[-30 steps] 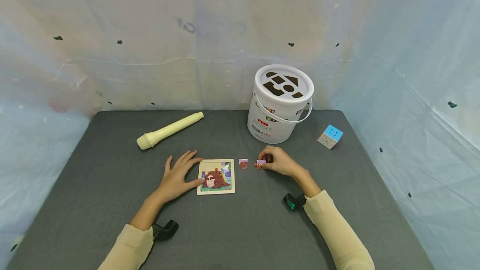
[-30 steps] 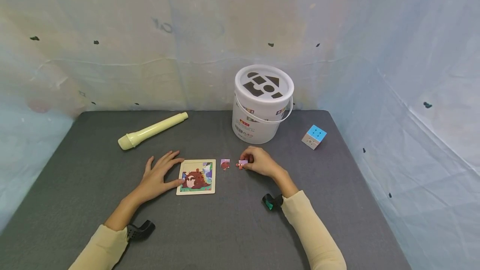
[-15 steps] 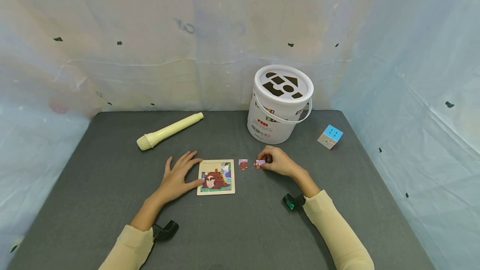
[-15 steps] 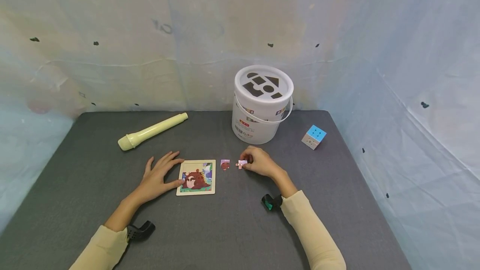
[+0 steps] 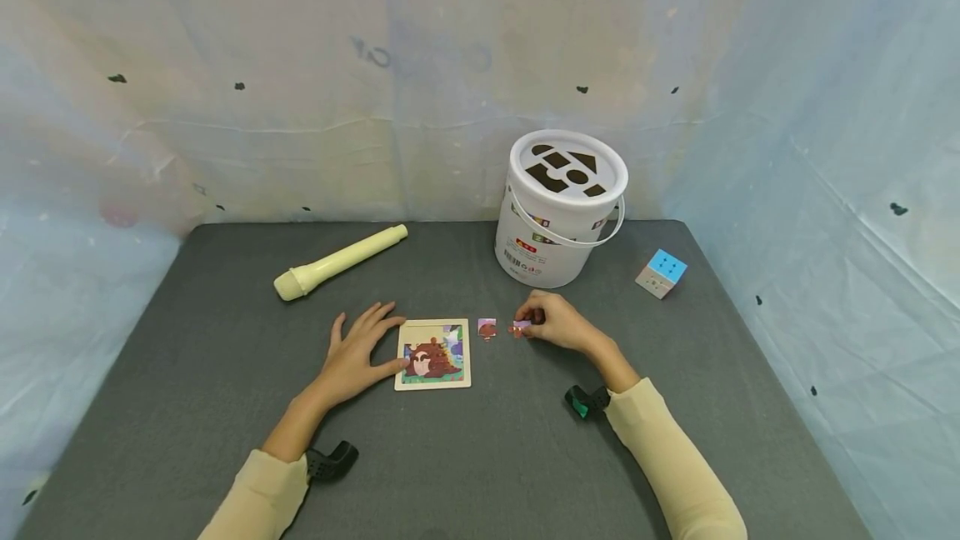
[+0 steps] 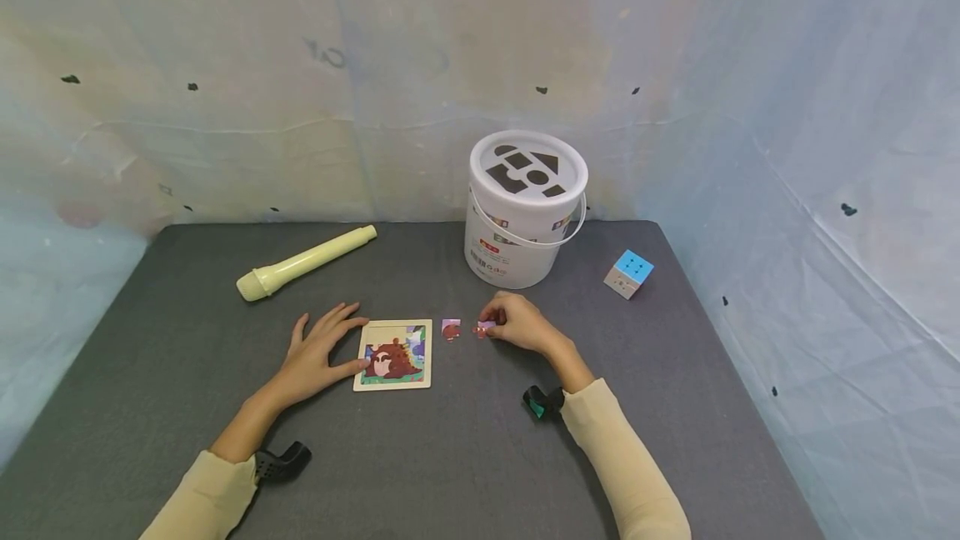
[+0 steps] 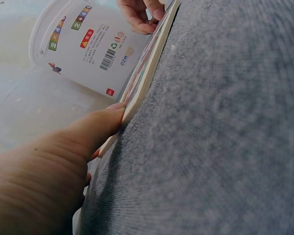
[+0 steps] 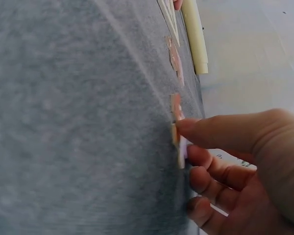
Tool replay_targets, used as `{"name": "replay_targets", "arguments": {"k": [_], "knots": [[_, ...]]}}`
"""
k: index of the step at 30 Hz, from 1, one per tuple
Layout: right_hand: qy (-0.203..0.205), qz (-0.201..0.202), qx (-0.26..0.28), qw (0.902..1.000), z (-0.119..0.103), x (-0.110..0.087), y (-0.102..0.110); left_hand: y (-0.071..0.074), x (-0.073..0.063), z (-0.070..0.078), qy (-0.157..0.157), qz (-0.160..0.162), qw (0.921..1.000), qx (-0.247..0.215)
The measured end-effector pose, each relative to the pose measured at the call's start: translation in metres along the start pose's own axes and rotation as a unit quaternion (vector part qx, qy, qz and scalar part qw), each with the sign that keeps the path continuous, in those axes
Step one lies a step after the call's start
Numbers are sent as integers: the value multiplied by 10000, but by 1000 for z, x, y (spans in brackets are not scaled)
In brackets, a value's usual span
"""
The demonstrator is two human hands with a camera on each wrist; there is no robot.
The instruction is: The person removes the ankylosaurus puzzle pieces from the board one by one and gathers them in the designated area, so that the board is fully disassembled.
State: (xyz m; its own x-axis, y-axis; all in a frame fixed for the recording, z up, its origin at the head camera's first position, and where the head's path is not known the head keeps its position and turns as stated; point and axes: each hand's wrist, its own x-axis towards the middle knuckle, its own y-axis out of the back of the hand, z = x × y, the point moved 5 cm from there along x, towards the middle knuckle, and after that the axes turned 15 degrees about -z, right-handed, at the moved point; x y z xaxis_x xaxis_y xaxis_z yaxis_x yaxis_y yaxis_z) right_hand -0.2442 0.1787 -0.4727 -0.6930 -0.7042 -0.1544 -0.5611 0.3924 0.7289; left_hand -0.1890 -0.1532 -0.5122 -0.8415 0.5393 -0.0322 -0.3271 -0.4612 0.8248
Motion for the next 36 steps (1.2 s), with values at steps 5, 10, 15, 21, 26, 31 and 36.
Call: {"name": "replay_targets", "arguments": {"k": [5,10,15,21,26,31,36], "knots": [[-83,-147,-166,9997,-13,10,3,1,-1,1,-12,20,10000,-24],[500,-391,-119,9979,-36,28,-6,0,-2,0,21,-7,10000,-9],[940,-637,-43,9935,-56,49,-21,0,0,1,9,-4,10000,0],[887,-914,-218,9916,-69,67,-37,0,1,4,16,17,10000,37],[857,-961,-339,9911,-73,73,-42,0,1,4,-10,38,10000,23],[815,-948,-329,9916,-74,74,-45,1,1,4,5,21,10000,31],[832,-932,-342,9916,-74,75,-46,2,-1,4,5,25,10000,18]]}}
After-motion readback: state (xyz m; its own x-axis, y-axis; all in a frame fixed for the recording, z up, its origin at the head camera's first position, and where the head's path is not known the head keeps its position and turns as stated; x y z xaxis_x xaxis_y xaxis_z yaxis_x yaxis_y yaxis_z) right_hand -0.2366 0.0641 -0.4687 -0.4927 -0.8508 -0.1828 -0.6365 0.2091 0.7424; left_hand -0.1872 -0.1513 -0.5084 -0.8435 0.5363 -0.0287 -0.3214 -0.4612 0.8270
